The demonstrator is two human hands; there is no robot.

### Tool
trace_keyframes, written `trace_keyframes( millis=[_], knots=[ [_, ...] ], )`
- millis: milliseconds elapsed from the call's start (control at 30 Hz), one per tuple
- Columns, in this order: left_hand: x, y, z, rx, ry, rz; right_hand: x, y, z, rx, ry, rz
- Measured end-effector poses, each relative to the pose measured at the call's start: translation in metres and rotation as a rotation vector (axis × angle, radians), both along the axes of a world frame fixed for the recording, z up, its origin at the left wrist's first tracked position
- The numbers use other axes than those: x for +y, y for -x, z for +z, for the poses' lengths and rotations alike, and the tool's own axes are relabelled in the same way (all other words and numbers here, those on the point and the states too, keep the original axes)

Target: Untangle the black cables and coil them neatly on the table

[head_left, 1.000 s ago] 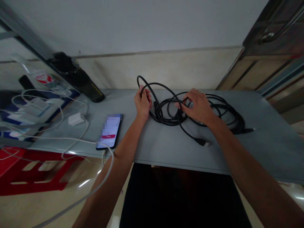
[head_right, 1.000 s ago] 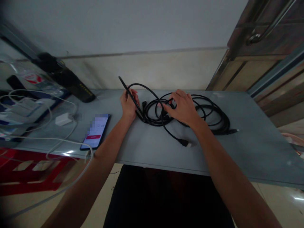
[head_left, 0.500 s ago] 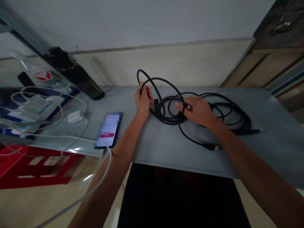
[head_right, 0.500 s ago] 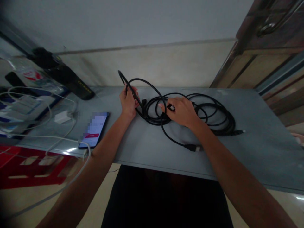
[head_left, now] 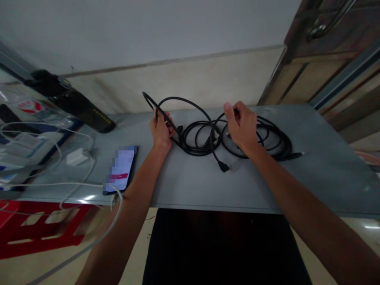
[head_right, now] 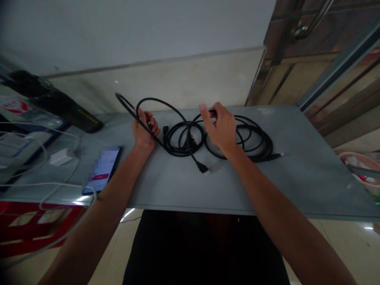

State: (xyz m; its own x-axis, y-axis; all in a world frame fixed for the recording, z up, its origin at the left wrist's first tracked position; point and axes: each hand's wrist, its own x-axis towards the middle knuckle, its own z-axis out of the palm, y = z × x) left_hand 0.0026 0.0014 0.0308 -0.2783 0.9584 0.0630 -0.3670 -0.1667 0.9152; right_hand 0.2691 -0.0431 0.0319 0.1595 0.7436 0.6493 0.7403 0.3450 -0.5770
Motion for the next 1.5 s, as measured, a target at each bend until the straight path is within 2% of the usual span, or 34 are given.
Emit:
trace_keyframes(
  millis=[133,333,467,567,767,967,1133,1500],
  knots=[
    [0.001,0.003,0.003,-0.023,0.008,0.024,0.011,-0.011,-0.005,0.083,-0.045,-0.100],
    [0.004,0.006,0.001,-0.091,-0.019,0.030,0.035,-0.039,-0.020,0.041,-0.160,-0.158],
    [0.003,0.005,0.000,-0.072,-0.039,-0.007,0.035,-0.044,-0.016,0.062,-0.141,-0.270],
    [0.002,0.004,0.000,-0.074,-0.044,-0.019,0.023,-0.035,-0.008,-0.111,-0.074,-0.171],
    [0.002,0.002,0.002,-0.078,-0.020,-0.024,0.002,-0.012,-0.001,-0.389,0.015,0.156],
    [-0.003,-0.003,0.008,-0.084,0.001,-0.048,0.002,-0.010,-0.001,-0.427,0.049,0.315],
    [-0.001,-0.003,0.007,-0.104,0.006,-0.054,0.004,-0.012,0.000,-0.402,0.101,0.302],
    [-0.002,-0.003,0.007,-0.096,0.002,-0.056,0.005,-0.013,0.000,-0.293,0.047,0.219]
  ],
)
